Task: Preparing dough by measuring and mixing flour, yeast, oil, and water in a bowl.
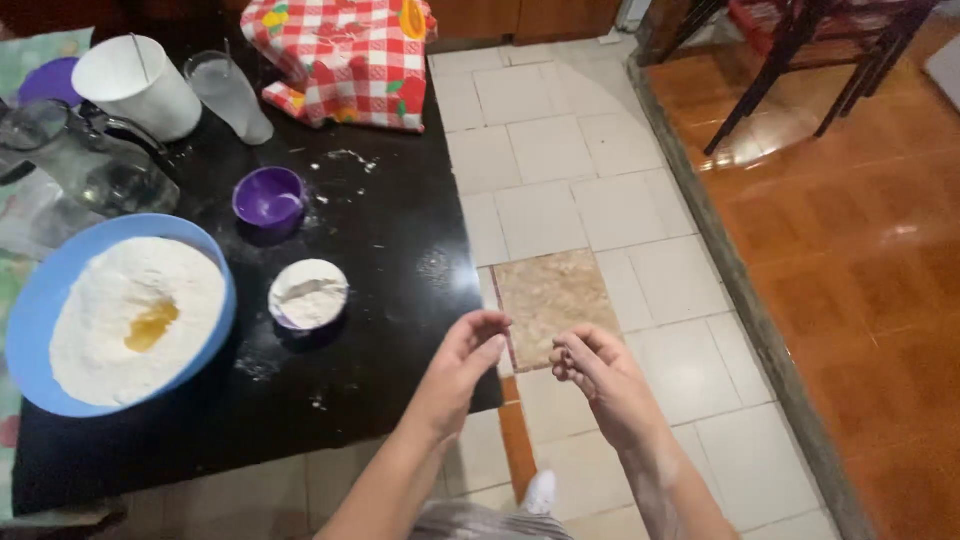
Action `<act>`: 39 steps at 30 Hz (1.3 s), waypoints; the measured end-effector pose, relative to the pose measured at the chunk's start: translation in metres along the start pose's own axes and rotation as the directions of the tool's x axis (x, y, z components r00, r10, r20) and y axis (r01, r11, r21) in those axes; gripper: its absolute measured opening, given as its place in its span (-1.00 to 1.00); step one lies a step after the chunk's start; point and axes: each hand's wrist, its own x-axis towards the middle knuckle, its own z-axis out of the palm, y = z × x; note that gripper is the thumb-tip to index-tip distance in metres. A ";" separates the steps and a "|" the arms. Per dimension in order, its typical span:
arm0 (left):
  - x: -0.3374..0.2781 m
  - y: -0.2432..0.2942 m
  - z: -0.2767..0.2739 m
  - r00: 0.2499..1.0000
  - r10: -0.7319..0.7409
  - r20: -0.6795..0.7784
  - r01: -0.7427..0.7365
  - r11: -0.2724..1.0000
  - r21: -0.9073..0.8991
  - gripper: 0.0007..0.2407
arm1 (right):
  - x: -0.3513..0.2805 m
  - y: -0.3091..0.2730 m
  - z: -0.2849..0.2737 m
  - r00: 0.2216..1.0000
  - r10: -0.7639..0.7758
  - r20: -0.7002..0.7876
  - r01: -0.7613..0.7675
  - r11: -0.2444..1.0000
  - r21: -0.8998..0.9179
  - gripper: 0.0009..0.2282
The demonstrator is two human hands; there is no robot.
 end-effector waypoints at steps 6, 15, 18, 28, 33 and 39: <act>0.045 -0.021 0.063 1.000 0.010 0.004 -0.009 0.994 -0.111 -0.74 | 0.042 -0.056 -0.044 0.987 0.030 0.159 -0.020 0.998 -0.064 -0.86; 0.192 -0.053 0.010 0.955 -0.143 -0.261 0.070 0.960 -0.270 -0.74 | 0.181 -0.078 -0.071 0.943 0.136 0.303 -0.108 0.988 -0.107 -0.83; 0.269 -0.075 -0.028 0.948 -0.118 -0.294 -0.004 0.924 -0.383 -0.74 | 0.245 -0.092 -0.081 0.938 0.205 0.278 -0.168 0.974 -0.151 -0.83; 0.444 -0.046 -0.077 0.866 -0.082 -0.493 -0.249 0.784 -0.568 -0.57 | 0.467 -0.160 -0.036 0.884 0.281 0.373 -0.227 0.957 -0.182 -0.75; 0.490 -0.034 -0.098 0.814 -0.126 -0.567 -0.326 0.709 -0.625 -0.45 | 0.598 -0.133 0.000 0.829 0.351 0.435 -0.316 0.936 -0.153 -0.64; 0.511 -0.041 -0.116 0.758 -0.242 -0.605 -0.258 0.741 -0.620 -0.28 | 0.780 -0.075 0.039 0.711 0.466 0.526 -0.428 0.881 -0.203 -0.44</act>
